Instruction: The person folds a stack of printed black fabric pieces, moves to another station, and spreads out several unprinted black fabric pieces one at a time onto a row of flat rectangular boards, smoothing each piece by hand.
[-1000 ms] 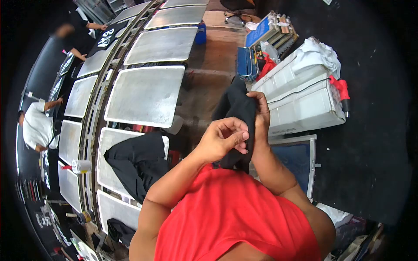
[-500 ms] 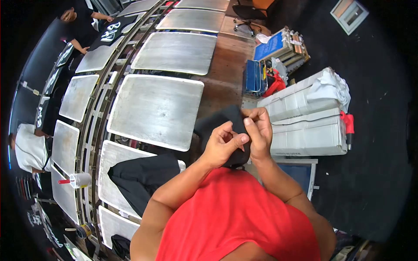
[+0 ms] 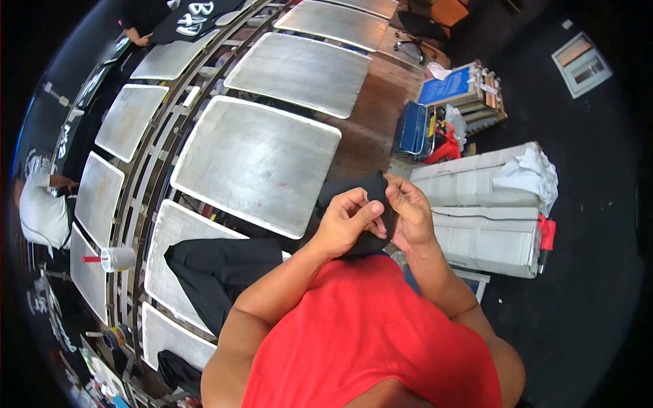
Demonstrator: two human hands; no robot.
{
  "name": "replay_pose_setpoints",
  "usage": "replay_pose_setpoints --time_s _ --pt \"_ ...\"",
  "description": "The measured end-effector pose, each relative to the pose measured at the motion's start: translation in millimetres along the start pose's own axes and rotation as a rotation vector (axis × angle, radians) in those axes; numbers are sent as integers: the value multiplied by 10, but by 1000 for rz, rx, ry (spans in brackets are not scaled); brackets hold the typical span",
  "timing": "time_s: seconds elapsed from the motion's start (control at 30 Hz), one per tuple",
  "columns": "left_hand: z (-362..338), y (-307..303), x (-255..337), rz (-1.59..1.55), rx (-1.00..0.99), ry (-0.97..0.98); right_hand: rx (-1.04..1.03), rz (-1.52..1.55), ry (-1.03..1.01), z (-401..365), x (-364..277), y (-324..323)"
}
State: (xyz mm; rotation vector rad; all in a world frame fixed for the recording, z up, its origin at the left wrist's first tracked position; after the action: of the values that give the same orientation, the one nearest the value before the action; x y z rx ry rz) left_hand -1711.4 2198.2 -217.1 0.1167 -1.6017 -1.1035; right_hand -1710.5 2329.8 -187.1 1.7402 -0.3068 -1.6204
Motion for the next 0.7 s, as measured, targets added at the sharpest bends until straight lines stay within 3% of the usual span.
replay_pose_setpoints --time_s 0.2,0.3,0.37,0.5,0.57,0.63,0.7 --pt "121 -29 -9 -51 159 109 -67 23 159 260 -58 -210" --pt "232 -105 -86 -28 298 130 -94 -31 122 356 -94 -482" --pt "84 -261 -122 -133 332 97 26 -15 171 354 -234 -753" --pt "-422 -640 -111 23 735 188 338 -66 168 297 -542 -1822" --pt "-916 -924 -237 129 859 262 499 -67 38 337 -797 -2511" --pt "-1519 -1179 -343 263 1152 379 625 -26 -135 512 -1159 -2854" --pt "-1776 -785 26 272 1201 422 634 -35 -217 699 -1511 -3773"
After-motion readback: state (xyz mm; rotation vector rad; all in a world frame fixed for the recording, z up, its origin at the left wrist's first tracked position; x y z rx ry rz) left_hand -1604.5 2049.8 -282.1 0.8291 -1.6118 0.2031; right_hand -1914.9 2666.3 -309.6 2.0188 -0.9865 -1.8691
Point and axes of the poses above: each hand's wrist, its own z-axis towards the middle knuckle, its own y-axis out of the palm, x = y × z, the point moved 2 cm from there along z, towards the middle knuckle, and after that the axes turned 7 degrees about -x, right-handed, at the moved point
